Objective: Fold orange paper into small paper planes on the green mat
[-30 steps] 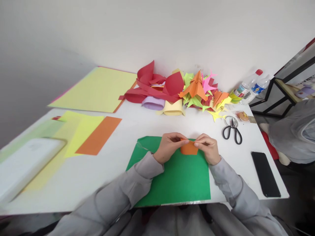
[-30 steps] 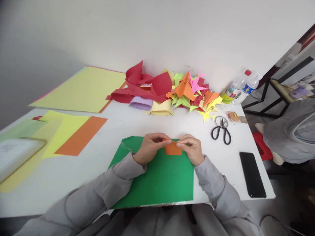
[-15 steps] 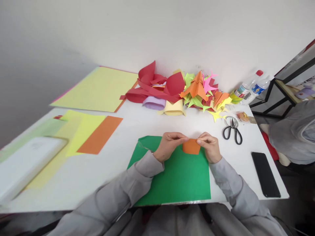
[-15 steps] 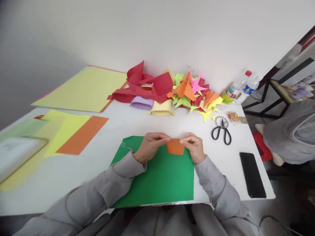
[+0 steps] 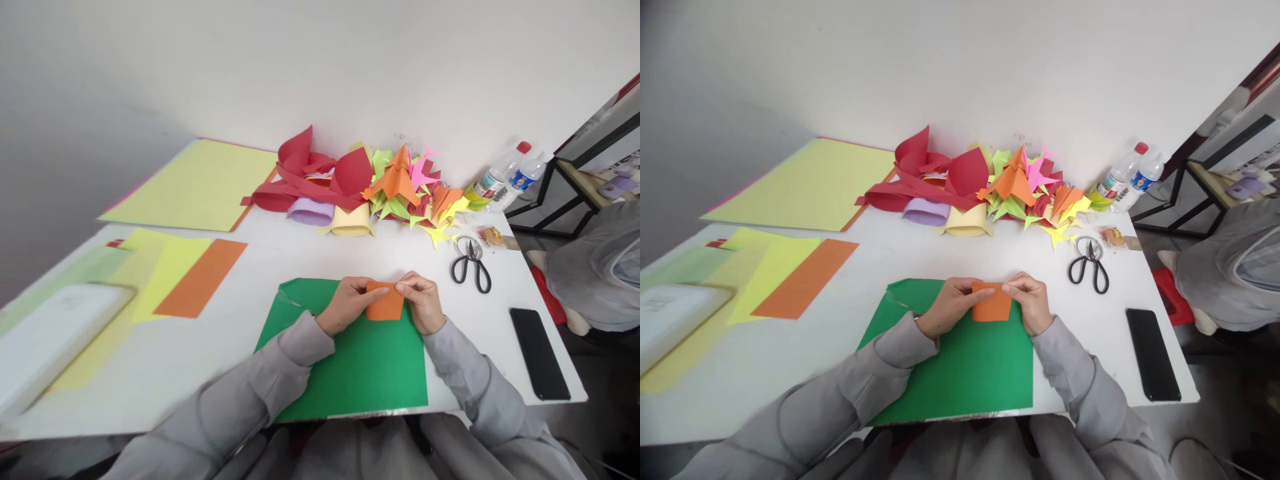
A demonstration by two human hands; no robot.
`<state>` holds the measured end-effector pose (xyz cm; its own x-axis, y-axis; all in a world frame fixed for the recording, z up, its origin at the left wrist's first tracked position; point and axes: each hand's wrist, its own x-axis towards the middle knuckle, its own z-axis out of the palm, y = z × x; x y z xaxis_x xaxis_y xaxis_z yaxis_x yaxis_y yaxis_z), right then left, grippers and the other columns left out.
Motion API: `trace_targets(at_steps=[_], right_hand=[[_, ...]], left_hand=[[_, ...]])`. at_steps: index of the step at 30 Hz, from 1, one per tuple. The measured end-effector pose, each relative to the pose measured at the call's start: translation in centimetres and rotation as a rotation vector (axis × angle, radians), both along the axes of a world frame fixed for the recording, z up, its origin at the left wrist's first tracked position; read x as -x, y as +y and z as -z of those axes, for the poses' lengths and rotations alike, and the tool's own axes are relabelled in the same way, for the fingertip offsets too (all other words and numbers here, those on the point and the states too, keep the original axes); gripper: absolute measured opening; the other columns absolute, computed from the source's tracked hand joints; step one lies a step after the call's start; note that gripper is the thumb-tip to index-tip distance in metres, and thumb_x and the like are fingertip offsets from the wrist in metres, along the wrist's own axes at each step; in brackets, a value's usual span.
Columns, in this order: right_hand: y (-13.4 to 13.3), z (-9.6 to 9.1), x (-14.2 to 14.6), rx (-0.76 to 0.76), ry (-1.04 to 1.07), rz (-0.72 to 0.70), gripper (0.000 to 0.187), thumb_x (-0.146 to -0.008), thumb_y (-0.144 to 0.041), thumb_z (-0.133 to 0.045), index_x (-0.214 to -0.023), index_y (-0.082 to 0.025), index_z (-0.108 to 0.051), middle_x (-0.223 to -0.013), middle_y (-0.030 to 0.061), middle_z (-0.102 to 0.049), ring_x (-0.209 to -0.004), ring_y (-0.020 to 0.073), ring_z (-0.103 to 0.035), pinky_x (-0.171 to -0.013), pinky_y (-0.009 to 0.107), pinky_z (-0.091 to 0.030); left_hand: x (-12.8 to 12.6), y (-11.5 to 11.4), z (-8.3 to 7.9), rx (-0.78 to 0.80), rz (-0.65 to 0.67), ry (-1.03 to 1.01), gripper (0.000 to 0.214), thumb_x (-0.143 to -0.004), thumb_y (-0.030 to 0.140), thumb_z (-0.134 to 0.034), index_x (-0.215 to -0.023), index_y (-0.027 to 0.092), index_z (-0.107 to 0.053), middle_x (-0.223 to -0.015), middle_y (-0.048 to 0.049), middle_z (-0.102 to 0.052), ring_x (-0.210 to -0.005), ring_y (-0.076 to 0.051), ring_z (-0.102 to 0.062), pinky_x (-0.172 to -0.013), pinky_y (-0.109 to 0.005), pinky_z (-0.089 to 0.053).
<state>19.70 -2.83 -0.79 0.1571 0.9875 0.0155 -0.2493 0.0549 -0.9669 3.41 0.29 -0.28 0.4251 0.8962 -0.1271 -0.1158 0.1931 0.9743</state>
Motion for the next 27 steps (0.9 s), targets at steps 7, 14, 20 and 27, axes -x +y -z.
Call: trace_targets(at_steps=[7, 14, 20, 27], right_hand=[[0.17, -0.59, 0.31, 0.13, 0.121, 0.026, 0.018, -0.057, -0.03, -0.083, -0.053, -0.021, -0.068, -0.059, -0.0039, -0.053, -0.06, 0.011, -0.045, -0.058, 0.027, -0.037], [0.21, -0.85, 0.48, 0.182, 0.201, 0.025, 0.021, -0.055, -0.029, -0.084, -0.051, -0.02, -0.066, -0.056, -0.0047, -0.052, -0.055, 0.0098, -0.044, -0.055, 0.026, -0.036], [0.2, -0.65, 0.61, 0.201, 0.227, 0.031, 0.021, -0.054, -0.029, -0.084, -0.053, -0.02, -0.066, -0.057, -0.0044, -0.055, -0.056, 0.0105, -0.047, -0.057, 0.026, -0.038], [0.45, -0.49, 0.14, 0.171, 0.191, 0.075, 0.02, -0.056, -0.028, -0.083, -0.052, -0.02, -0.065, -0.056, -0.0049, -0.054, -0.055, 0.0097, -0.044, -0.056, 0.026, -0.039]], left_hand=[[-0.17, 0.03, -0.06, -0.001, -0.074, 0.075, 0.033, -0.062, 0.044, -0.075, -0.068, 0.012, -0.071, -0.062, -0.0007, -0.064, -0.056, -0.012, -0.052, -0.054, -0.023, -0.044], [-0.45, -0.12, -0.64, -0.122, -0.1, 0.123, 0.041, -0.07, 0.05, -0.065, -0.053, 0.014, -0.054, -0.05, 0.005, -0.045, -0.048, -0.007, -0.037, -0.044, -0.02, -0.03], [-0.37, -0.11, -0.05, -0.087, -0.094, 0.195, 0.04, -0.076, 0.051, -0.058, -0.058, 0.017, -0.049, -0.044, 0.0069, -0.04, -0.036, -0.007, -0.036, -0.035, -0.021, -0.026], [-0.08, 0.15, -0.14, -0.233, -0.071, 0.27, 0.043, -0.082, 0.052, -0.05, -0.055, 0.019, -0.041, -0.048, 0.0058, -0.037, -0.046, -0.008, -0.036, -0.045, -0.022, -0.029]])
